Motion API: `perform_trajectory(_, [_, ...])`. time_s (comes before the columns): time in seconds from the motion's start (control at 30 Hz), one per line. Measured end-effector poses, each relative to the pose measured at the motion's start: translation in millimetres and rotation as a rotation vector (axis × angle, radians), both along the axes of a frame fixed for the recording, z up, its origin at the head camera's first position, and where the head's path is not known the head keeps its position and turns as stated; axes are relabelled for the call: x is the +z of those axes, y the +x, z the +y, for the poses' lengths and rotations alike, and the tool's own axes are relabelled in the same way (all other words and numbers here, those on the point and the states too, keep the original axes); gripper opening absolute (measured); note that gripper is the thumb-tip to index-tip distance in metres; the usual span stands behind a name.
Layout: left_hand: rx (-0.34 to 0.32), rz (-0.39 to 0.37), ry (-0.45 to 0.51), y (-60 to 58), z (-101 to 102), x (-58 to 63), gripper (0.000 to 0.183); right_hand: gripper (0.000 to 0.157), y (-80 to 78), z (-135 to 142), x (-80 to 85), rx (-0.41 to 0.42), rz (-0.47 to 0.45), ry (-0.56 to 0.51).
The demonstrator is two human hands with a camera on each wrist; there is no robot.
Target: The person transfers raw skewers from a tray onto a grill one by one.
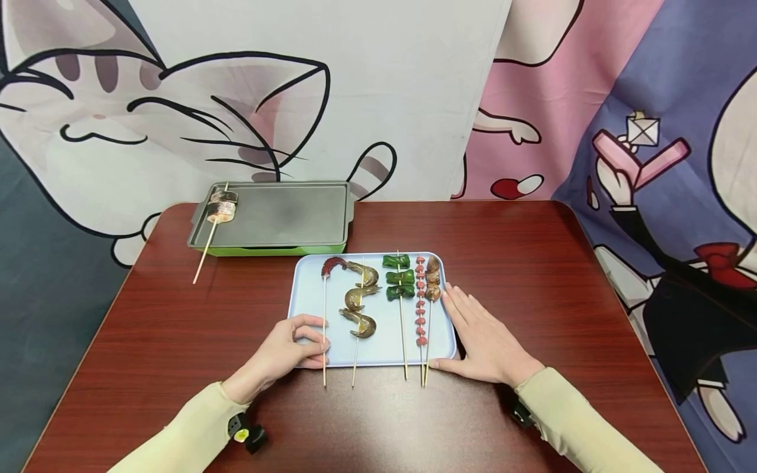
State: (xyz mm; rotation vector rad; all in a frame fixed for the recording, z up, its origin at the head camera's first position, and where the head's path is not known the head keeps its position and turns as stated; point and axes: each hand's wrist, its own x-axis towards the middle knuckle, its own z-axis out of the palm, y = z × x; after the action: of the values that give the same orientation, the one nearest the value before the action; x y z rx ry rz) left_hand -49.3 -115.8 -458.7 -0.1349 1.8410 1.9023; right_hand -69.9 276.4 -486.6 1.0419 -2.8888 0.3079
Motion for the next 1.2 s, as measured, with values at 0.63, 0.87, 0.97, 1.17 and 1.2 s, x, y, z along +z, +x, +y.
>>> perform_trajectory(0.63, [-0.014,0.096,-0.091,8.3,-18.7,7.8,0.043,0.120,0.9,0.6,2.8,-0.026,-0.049,0.054])
perform_trajectory(0.87, [-0.023,0.110,-0.122,10.2,-22.2,11.3,0.038,0.120,2.0,0.7,2.0,-0.037,-0.064,0.049])
perform_trajectory(0.97, [-0.022,0.123,-0.136,10.1,-23.0,13.4,0.036,0.120,1.9,1.1,1.5,-0.037,-0.063,0.045])
perform_trajectory(1.17, [-0.019,0.168,-0.144,7.9,-25.7,18.6,0.035,0.120,1.9,1.2,0.8,-0.038,-0.061,0.040])
perform_trajectory(1.2, [-0.018,0.180,-0.147,7.1,-26.7,19.6,0.035,0.120,1.8,1.1,0.6,-0.037,-0.060,0.040])
